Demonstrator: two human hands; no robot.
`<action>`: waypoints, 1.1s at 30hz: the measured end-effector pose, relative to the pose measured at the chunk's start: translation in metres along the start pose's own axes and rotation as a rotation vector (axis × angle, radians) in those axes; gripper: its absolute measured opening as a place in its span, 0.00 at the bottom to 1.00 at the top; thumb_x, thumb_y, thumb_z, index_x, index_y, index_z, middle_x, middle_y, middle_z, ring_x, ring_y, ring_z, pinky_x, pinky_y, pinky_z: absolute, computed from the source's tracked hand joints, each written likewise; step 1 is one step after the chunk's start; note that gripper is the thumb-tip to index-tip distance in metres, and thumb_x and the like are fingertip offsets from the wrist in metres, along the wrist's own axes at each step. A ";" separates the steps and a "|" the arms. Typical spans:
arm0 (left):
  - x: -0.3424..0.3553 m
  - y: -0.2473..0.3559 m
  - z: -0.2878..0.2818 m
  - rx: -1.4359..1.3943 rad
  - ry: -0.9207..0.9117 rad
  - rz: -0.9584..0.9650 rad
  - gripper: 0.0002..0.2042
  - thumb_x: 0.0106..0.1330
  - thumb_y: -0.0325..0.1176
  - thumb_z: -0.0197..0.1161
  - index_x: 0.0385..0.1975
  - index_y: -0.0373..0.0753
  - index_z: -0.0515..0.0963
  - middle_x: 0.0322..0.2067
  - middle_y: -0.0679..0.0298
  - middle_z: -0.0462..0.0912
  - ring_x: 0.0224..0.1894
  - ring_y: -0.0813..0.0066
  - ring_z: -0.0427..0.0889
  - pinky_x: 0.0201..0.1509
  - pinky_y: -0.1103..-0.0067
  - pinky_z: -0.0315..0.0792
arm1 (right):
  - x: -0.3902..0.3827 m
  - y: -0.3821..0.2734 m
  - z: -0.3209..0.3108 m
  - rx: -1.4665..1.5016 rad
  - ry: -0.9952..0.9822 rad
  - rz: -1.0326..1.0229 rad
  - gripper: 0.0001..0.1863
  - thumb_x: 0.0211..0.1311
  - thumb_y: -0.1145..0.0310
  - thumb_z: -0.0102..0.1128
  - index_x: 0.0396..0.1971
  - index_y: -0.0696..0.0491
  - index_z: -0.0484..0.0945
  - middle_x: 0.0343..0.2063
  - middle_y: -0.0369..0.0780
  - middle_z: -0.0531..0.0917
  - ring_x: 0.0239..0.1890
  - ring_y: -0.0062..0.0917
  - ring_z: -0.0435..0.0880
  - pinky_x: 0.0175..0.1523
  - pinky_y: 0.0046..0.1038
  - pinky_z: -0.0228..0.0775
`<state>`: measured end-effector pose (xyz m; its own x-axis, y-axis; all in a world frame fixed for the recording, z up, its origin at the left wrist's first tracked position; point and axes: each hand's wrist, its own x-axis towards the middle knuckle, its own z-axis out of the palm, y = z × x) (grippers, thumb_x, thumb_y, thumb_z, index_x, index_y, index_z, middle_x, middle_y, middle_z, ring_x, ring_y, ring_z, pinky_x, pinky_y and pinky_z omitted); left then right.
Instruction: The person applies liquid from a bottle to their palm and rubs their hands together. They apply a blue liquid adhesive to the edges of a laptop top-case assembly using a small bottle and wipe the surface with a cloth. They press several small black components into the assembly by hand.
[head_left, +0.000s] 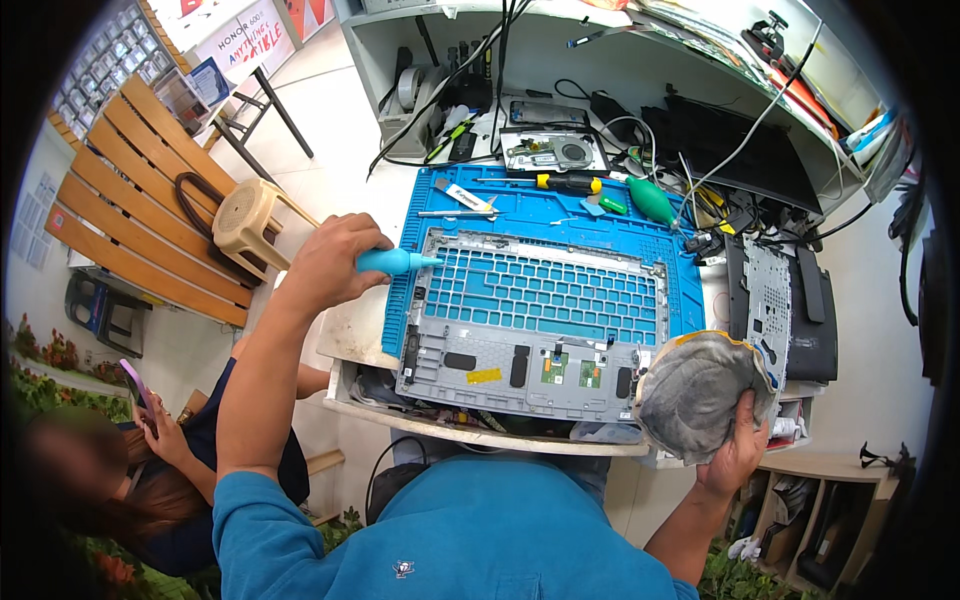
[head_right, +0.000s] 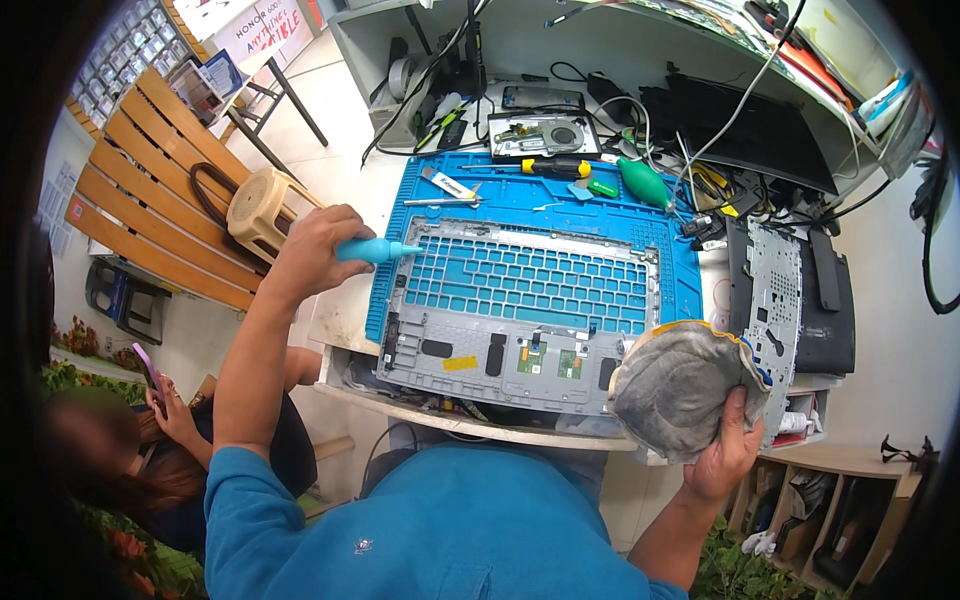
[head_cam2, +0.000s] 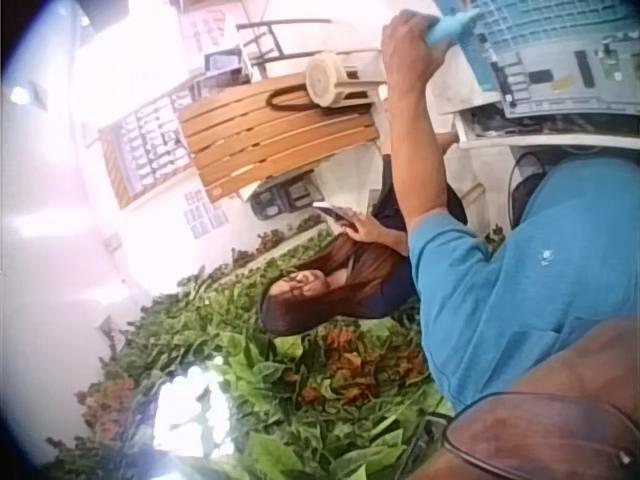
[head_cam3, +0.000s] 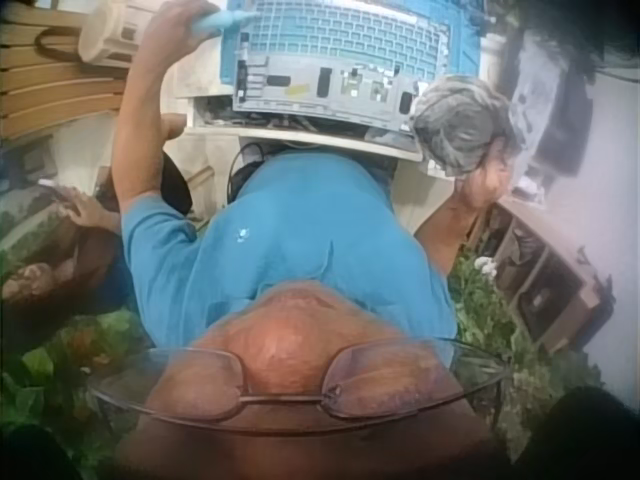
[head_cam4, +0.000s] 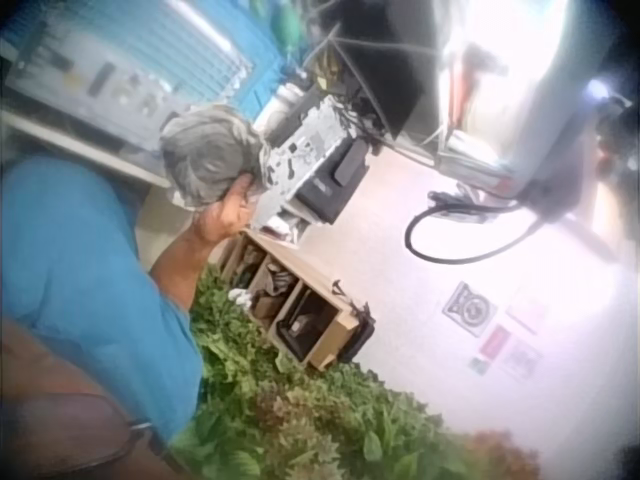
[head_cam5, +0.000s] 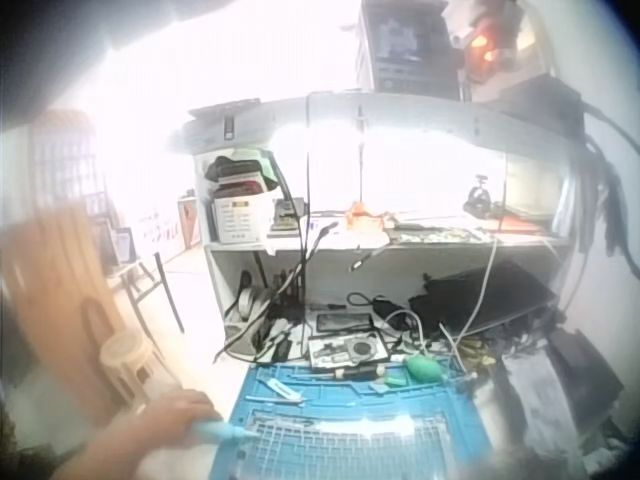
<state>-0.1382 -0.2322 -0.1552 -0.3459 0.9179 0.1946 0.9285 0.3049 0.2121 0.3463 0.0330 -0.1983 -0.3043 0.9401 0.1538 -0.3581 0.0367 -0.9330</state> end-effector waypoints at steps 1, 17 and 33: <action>0.001 0.000 0.001 0.000 0.002 0.003 0.18 0.51 0.31 0.85 0.42 0.42 0.89 0.42 0.63 0.86 0.49 0.58 0.86 0.56 0.63 0.79 | 0.000 0.000 0.000 0.002 0.000 -0.001 0.23 0.88 0.62 0.58 0.70 0.63 0.77 0.63 0.46 0.86 0.63 0.33 0.87 0.70 0.38 0.78; 0.017 0.003 0.003 0.030 0.026 -0.035 0.18 0.52 0.33 0.86 0.43 0.41 0.90 0.43 0.64 0.87 0.49 0.59 0.87 0.56 0.65 0.79 | -0.001 -0.002 0.000 0.003 -0.010 0.018 0.26 0.86 0.63 0.60 0.73 0.62 0.73 0.65 0.47 0.84 0.64 0.34 0.86 0.70 0.39 0.78; 0.012 -0.007 0.001 0.037 0.000 -0.055 0.17 0.52 0.32 0.85 0.42 0.41 0.90 0.41 0.63 0.87 0.48 0.58 0.86 0.55 0.65 0.79 | -0.002 0.002 -0.006 -0.005 0.019 0.011 0.26 0.86 0.63 0.60 0.72 0.63 0.73 0.65 0.47 0.84 0.63 0.34 0.86 0.69 0.39 0.79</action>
<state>-0.1482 -0.2232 -0.1550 -0.3968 0.8993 0.1840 0.9123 0.3642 0.1874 0.3511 0.0333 -0.2019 -0.2915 0.9466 0.1375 -0.3507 0.0280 -0.9361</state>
